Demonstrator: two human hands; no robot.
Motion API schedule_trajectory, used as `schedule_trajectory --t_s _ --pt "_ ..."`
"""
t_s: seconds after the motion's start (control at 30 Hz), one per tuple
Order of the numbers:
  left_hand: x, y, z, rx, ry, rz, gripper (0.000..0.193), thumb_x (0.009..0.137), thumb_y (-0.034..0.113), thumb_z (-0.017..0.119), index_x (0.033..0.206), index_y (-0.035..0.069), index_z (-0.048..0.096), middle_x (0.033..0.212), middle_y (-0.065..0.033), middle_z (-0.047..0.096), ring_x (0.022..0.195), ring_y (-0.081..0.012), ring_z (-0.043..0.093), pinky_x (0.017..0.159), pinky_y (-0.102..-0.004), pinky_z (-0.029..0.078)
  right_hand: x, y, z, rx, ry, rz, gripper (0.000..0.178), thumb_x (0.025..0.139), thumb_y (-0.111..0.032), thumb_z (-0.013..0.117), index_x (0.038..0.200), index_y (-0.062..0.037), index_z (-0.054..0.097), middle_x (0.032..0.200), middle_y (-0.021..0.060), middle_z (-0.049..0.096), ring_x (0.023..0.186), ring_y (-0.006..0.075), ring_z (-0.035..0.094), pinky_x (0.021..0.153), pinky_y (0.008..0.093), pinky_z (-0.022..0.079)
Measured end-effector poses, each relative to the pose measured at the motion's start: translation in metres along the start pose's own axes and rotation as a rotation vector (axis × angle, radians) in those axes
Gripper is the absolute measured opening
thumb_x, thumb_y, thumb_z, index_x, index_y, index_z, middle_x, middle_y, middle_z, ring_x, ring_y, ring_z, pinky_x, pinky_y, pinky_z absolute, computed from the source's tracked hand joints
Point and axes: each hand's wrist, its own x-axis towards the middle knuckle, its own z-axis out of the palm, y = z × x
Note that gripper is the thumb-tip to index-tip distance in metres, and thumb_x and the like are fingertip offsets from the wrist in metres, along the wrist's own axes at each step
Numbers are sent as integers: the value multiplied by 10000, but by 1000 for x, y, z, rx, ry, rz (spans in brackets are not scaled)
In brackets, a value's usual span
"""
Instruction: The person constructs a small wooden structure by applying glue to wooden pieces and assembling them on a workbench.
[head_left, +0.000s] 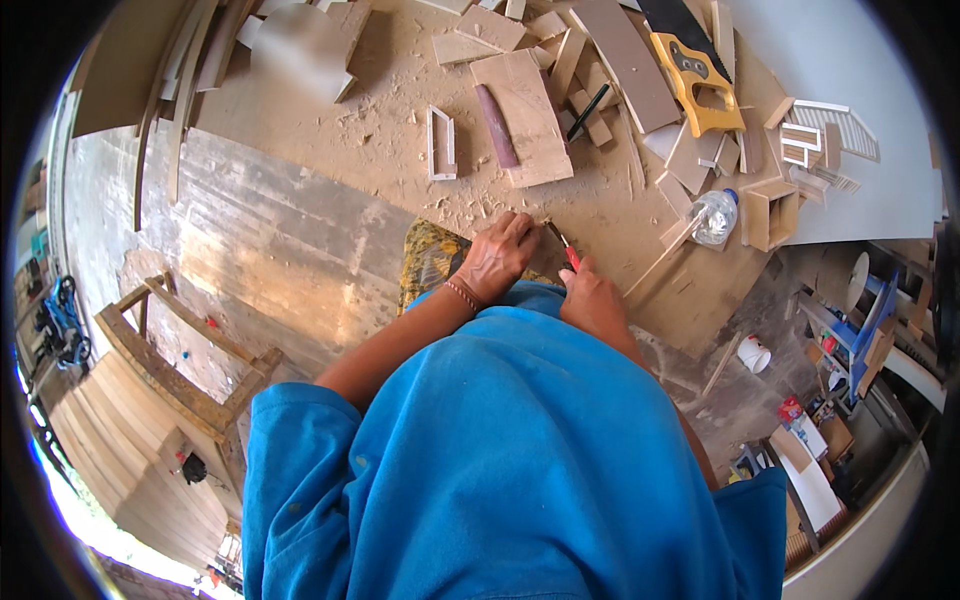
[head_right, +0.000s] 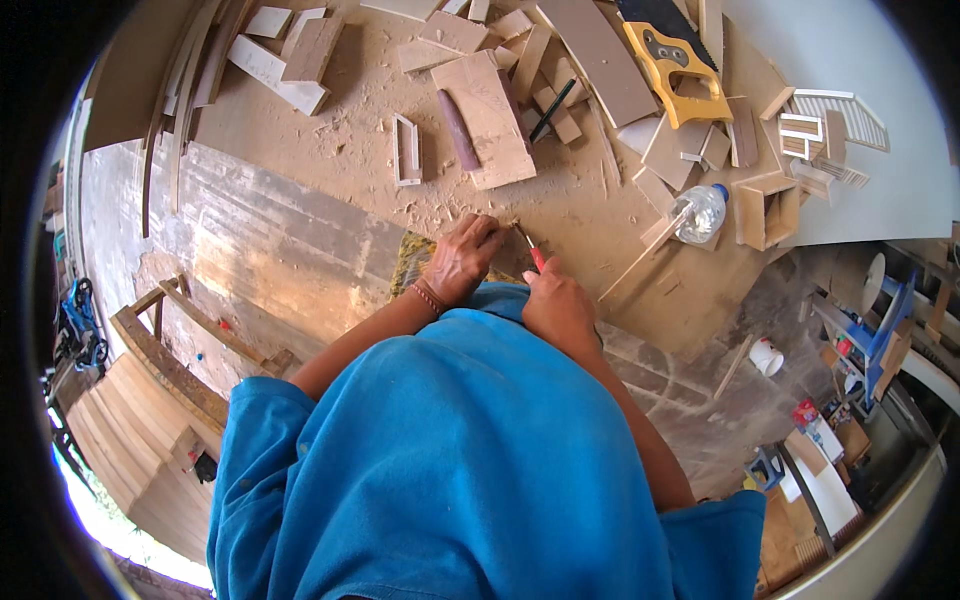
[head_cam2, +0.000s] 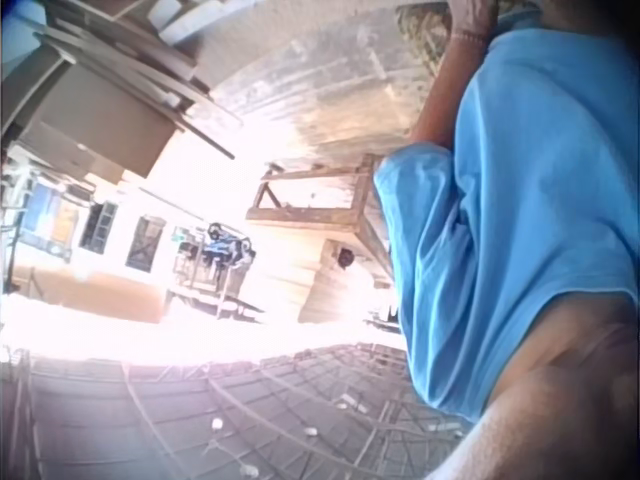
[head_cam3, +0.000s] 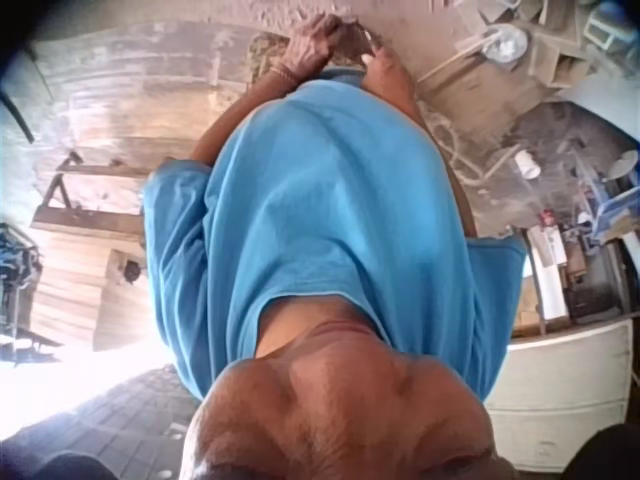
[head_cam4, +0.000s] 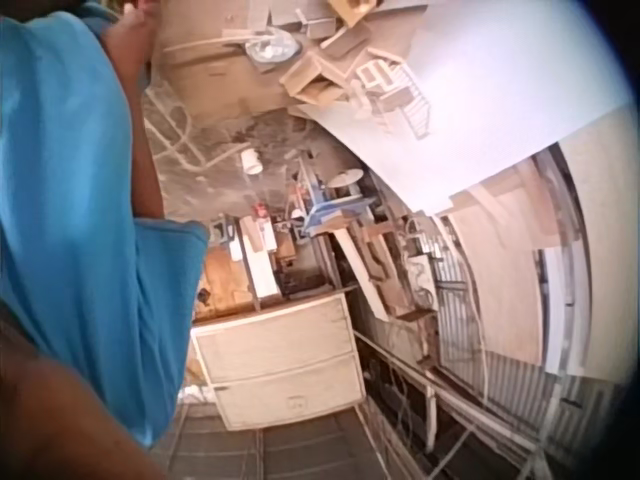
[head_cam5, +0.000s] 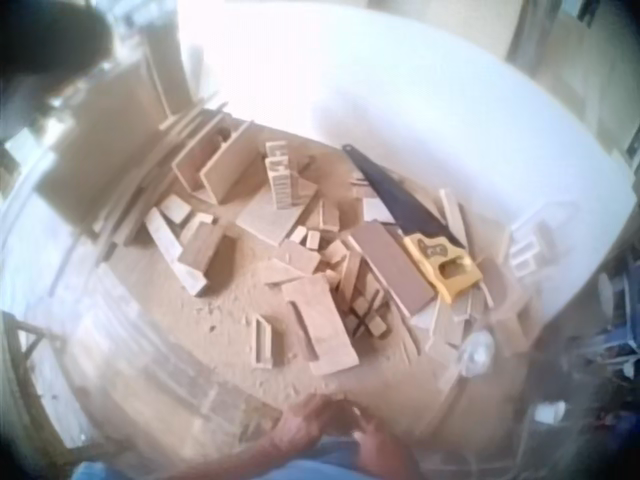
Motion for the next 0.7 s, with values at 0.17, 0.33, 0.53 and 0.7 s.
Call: schedule_trajectory --t_s 0.17,0.33,0.53,0.7 --pt "0 3 -2 5 14 -29 285 680 35 554 962 15 595 917 -89 537 820 -248 544 650 -343 486 -1 4 11 -23 -19 -38 311 909 -304 457 948 2 421 800 265 616 816 424 608 729 503 462" --pt "-1 3 3 60 9 -27 298 698 73 542 985 -1 583 923 -99 505 854 -242 526 669 -320 494 -2 15 15 97 58 -109 301 911 -293 455 935 5 426 774 280 597 782 446 589 691 523 448" --pt "2 9 2 31 76 -65 249 688 45 552 930 6 595 894 -101 516 833 -261 535 680 -343 483 8 44 41 355 217 -323 296 922 -279 436 907 17 436 742 310 559 734 490 545 624 545 406" --pt "2 8 5 34 115 -65 237 681 42 568 915 18 596 893 -108 521 826 -272 535 677 -355 479 -1 40 35 362 238 -251 310 927 -297 428 910 12 436 737 309 559 725 491 547 615 546 411"
